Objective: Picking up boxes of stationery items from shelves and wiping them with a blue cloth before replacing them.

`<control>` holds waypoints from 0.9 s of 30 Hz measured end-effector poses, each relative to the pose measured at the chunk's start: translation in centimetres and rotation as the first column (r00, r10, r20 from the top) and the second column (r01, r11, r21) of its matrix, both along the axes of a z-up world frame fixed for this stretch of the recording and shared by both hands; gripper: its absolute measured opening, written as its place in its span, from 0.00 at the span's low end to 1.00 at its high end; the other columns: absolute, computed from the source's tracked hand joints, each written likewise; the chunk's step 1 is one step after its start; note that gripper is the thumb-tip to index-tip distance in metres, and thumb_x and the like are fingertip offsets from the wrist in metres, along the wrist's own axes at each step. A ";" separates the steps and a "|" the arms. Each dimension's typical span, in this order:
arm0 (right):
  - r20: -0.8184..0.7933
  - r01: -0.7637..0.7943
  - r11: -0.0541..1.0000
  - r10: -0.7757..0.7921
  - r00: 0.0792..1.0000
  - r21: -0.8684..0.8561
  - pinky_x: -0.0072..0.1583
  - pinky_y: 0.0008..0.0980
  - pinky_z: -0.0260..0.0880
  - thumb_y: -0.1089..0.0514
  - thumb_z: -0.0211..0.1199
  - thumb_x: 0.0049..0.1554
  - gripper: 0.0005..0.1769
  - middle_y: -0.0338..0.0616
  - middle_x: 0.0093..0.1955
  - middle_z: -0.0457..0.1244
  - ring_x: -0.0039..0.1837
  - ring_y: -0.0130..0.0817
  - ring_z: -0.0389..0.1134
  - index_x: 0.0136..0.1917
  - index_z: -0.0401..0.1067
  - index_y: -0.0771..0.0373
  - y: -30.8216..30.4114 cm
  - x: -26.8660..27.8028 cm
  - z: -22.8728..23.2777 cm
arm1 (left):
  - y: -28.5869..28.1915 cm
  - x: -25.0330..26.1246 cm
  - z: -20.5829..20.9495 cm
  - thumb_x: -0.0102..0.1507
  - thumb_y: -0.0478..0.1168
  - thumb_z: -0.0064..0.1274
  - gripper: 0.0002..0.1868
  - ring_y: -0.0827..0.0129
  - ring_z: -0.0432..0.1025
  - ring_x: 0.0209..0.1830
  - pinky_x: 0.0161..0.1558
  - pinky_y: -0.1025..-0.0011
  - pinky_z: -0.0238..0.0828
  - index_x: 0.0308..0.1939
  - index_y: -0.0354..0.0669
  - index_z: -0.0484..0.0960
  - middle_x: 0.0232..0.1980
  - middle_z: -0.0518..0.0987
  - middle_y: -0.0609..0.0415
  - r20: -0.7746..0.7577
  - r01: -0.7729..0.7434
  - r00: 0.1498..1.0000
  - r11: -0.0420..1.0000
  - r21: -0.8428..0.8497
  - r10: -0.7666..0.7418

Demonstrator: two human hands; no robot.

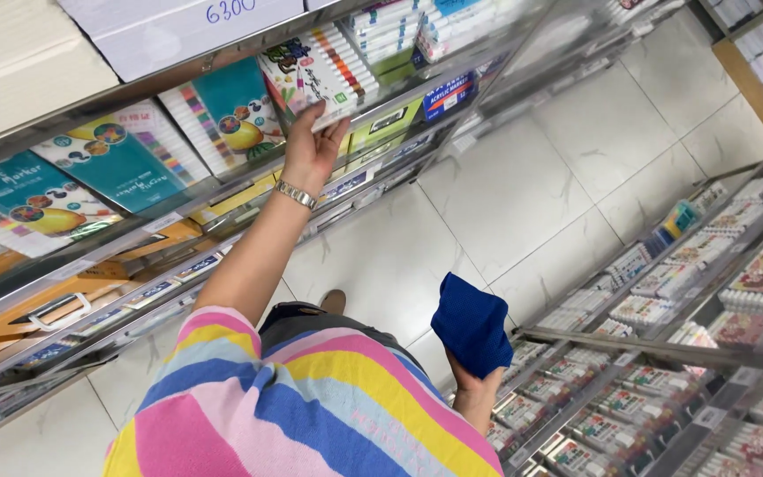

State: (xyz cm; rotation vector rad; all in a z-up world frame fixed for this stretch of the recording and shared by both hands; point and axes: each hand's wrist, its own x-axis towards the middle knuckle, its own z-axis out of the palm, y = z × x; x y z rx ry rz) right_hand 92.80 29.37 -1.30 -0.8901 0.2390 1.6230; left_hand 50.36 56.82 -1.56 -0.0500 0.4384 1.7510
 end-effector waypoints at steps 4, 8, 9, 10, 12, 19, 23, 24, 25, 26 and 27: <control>-0.003 -0.050 0.997 0.050 0.999 -0.052 0.66 0.50 0.67 0.46 0.57 0.61 0.22 0.47 0.64 0.68 0.65 0.45 0.68 0.63 0.73 0.59 1.3 -0.2 0.7 | -4.5 3.2 4.0 0.66 0.33 0.53 0.14 0.50 0.75 0.61 0.68 0.50 0.73 0.54 0.29 0.75 0.57 0.79 0.39 0.008 0.023 1.000 0.999 -0.035 -0.023; 0.013 -0.186 0.981 0.187 0.982 -0.059 0.65 0.48 0.68 0.45 0.59 0.62 0.23 0.48 0.63 0.68 0.64 0.45 0.68 0.64 0.72 0.60 4.3 0.5 0.7 | -8.5 6.5 6.9 0.66 0.33 0.53 0.17 0.52 0.75 0.61 0.68 0.50 0.72 0.57 0.30 0.71 0.58 0.78 0.41 -0.086 -0.026 0.996 0.999 0.038 0.029; 0.028 -0.233 0.971 0.235 0.972 -0.057 0.65 0.48 0.68 0.44 0.59 0.63 0.23 0.48 0.63 0.67 0.64 0.44 0.68 0.64 0.71 0.61 4.9 1.1 0.2 | -9.7 7.5 7.3 0.65 0.33 0.52 0.18 0.51 0.75 0.62 0.68 0.50 0.72 0.58 0.29 0.70 0.59 0.78 0.41 -0.109 -0.028 0.993 0.999 0.042 0.032; 0.026 -0.250 0.966 0.252 0.967 -0.061 0.65 0.48 0.68 0.44 0.59 0.63 0.23 0.48 0.63 0.67 0.64 0.44 0.68 0.64 0.71 0.61 5.8 2.1 -1.1 | -11.2 8.2 7.7 0.65 0.33 0.52 0.18 0.51 0.75 0.62 0.68 0.50 0.72 0.58 0.29 0.70 0.59 0.78 0.41 -0.110 -0.045 0.993 0.998 0.038 0.049; 0.039 -0.352 0.935 0.354 0.934 -0.049 0.65 0.47 0.67 0.43 0.60 0.65 0.22 0.47 0.63 0.66 0.64 0.44 0.67 0.65 0.70 0.58 8.2 4.4 -3.6 | -13.8 10.1 8.8 0.63 0.31 0.52 0.22 0.53 0.75 0.59 0.64 0.51 0.74 0.61 0.35 0.67 0.58 0.78 0.44 -0.274 -0.042 0.961 0.998 -0.050 0.027; 0.124 -0.460 0.865 0.444 0.888 0.200 0.72 0.49 0.61 0.42 0.57 0.63 0.30 0.47 0.72 0.61 0.72 0.44 0.63 0.72 0.63 0.58 15.4 3.7 7.4 | -23.8 13.9 8.0 0.59 0.28 0.53 0.29 0.61 0.78 0.52 0.58 0.58 0.77 0.65 0.35 0.67 0.55 0.80 0.46 -0.477 -0.105 0.879 0.977 -0.185 0.004; 0.372 -0.528 0.765 0.399 0.838 0.369 0.74 0.47 0.58 0.41 0.51 0.65 0.35 0.50 0.77 0.57 0.75 0.44 0.60 0.78 0.56 0.61 17.8 1.9 10.6 | -26.7 15.3 7.5 0.57 0.28 0.57 0.27 0.69 0.76 0.46 0.47 0.70 0.73 0.62 0.33 0.73 0.51 0.82 0.50 -0.535 -0.078 0.842 0.967 -0.241 -0.066; 0.506 -0.569 0.713 0.341 0.792 0.409 0.74 0.46 0.57 0.41 0.50 0.66 0.35 0.51 0.77 0.56 0.76 0.45 0.59 0.79 0.54 0.62 18.3 1.2 11.0 | -27.2 15.6 7.1 0.57 0.28 0.58 0.27 0.72 0.75 0.44 0.43 0.74 0.70 0.60 0.32 0.75 0.50 0.82 0.51 -0.558 -0.054 0.824 0.967 -0.250 -0.098; 0.501 -0.566 0.715 0.341 0.795 0.410 0.74 0.46 0.57 0.41 0.50 0.66 0.35 0.51 0.77 0.56 0.76 0.45 0.59 0.79 0.54 0.62 18.7 0.7 10.1 | -27.1 16.0 7.5 0.57 0.28 0.58 0.27 0.72 0.75 0.44 0.43 0.74 0.70 0.60 0.32 0.75 0.50 0.82 0.51 -0.561 -0.054 0.821 0.966 -0.252 -0.100; 0.676 -0.639 0.659 0.261 0.689 0.397 0.75 0.46 0.56 0.42 0.49 0.67 0.35 0.54 0.78 0.55 0.76 0.47 0.58 0.79 0.54 0.63 19.1 0.2 9.1 | -27.1 16.4 7.9 0.56 0.28 0.59 0.27 0.73 0.72 0.41 0.40 0.75 0.66 0.61 0.31 0.76 0.48 0.81 0.52 -0.614 -0.021 0.774 0.961 -0.274 -0.158; 0.818 -0.707 0.607 0.156 0.554 0.363 0.76 0.46 0.55 0.43 0.49 0.68 0.34 0.57 0.78 0.55 0.77 0.50 0.57 0.79 0.54 0.65 19.6 -0.3 8.2 | -26.9 16.9 8.3 0.56 0.28 0.60 0.28 0.74 0.69 0.37 0.36 0.75 0.63 0.61 0.29 0.77 0.47 0.81 0.53 -0.660 0.012 0.720 0.955 -0.297 -0.214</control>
